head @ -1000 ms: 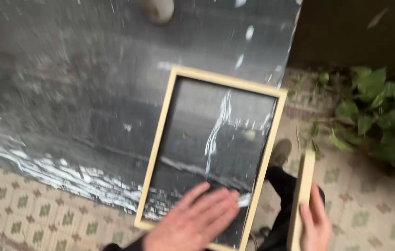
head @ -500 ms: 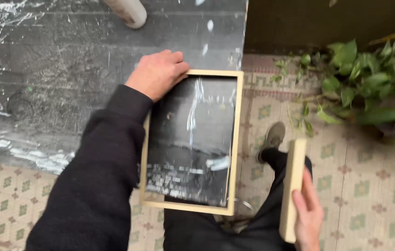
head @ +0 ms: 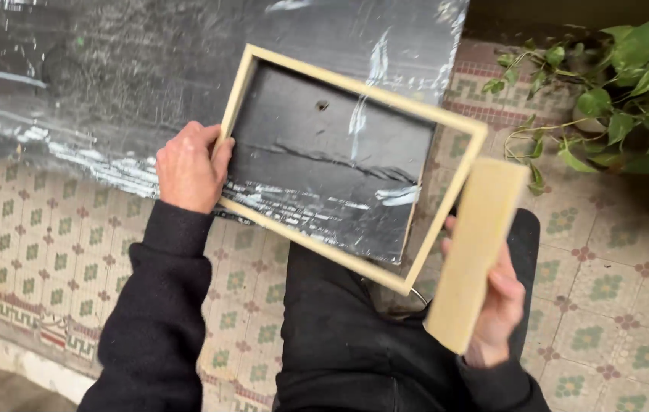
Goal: Sanding the edges and surface of a wooden frame with a sanding block.
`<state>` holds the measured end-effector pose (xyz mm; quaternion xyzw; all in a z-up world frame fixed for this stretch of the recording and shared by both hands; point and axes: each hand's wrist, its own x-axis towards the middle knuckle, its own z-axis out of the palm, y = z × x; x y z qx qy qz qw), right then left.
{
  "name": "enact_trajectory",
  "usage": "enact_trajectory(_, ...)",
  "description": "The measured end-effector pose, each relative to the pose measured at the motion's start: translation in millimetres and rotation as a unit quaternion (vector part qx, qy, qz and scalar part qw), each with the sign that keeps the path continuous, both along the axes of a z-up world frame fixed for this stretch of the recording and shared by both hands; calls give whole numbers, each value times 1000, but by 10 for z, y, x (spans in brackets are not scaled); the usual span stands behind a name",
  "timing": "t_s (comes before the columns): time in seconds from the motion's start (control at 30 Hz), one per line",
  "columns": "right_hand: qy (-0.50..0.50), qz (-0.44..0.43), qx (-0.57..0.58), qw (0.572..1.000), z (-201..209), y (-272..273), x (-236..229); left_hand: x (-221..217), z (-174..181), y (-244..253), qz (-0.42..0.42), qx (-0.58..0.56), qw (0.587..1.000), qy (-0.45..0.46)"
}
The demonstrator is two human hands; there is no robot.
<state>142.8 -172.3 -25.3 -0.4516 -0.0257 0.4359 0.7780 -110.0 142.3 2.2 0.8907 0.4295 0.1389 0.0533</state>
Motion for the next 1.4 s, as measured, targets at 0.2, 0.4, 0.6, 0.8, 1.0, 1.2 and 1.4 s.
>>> enact_trajectory(0.2,-53,59,3,997,-74,188,49,-154,-26,-103,57,2,998,-21)
enact_trajectory(0.4,-95,82,-24,992,-206,-24,21,-227,20,-451,81,-4,996,-42)
enact_trajectory(0.6,-114,74,-61,989,-272,7,-67,-490,-327,-378,90,3,994,-56)
enact_trajectory(0.8,-163,76,-84,980,-200,43,-45,-470,-237,-496,70,39,996,-51)
enact_trajectory(1.0,-184,89,-98,974,-300,-5,-58,-514,-367,-454,81,19,996,-39)
enact_trajectory(1.2,-164,94,-75,979,-131,95,-36,-321,-128,-400,56,27,995,-72)
enact_trajectory(1.4,-138,95,-87,982,-150,105,-19,-297,-111,-402,78,9,995,-59)
